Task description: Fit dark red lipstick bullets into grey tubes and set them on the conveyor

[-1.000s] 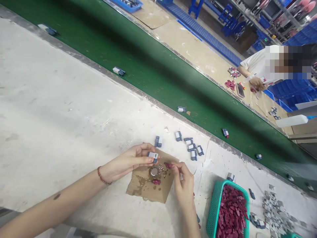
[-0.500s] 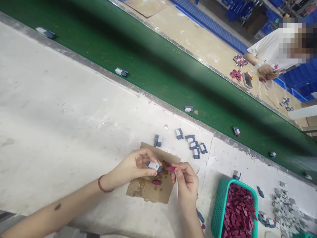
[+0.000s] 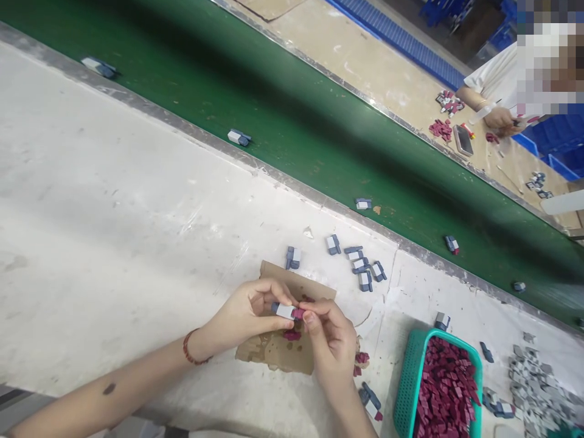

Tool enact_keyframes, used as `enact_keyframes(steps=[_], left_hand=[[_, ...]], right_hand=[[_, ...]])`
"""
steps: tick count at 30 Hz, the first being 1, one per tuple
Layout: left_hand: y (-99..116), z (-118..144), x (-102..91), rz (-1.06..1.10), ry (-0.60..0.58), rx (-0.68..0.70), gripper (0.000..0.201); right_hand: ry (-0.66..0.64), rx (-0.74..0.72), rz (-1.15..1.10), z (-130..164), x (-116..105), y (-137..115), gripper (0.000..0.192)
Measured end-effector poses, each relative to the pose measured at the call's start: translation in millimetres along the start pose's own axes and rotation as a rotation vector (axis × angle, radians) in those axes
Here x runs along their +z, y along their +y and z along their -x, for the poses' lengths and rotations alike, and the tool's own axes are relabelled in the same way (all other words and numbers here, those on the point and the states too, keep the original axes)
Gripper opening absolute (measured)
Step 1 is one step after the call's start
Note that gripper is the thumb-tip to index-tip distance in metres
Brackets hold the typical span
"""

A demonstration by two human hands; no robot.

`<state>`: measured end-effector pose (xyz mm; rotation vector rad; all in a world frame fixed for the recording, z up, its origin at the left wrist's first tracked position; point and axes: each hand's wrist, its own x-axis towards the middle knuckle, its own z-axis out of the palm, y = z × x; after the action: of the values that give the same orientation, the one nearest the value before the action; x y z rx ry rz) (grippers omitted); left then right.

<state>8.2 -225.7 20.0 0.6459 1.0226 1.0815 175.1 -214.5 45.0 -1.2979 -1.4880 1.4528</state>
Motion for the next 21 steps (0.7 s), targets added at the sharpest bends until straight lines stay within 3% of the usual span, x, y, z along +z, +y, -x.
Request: enact_keyframes(steps=[5,15,18,21], left_hand=[[3.3,1.4,1.5,-0.110,0.068,-0.026,0.028],[11.2,4.3,7.1,-0.277,0.064,-0.028,0.024],[16.6,2.1,12.6,-0.362,0.033,0.026,0.020],[25.1,-9.4,21.1,-0.461,-0.078,0.054,0.015]], right_hand=[[-0.025,0.063,0.071,0.5,1.0,-4.9,0.023],[0.045,0.126,-0.083,-0.3,-2.9,-10.3,0.018],[0.084,0.099,-0.079,0.7,-3.6,-10.9,0.019],[0.150,0.081,-0.063,3.1,-11.2,-9.4,0.018]])
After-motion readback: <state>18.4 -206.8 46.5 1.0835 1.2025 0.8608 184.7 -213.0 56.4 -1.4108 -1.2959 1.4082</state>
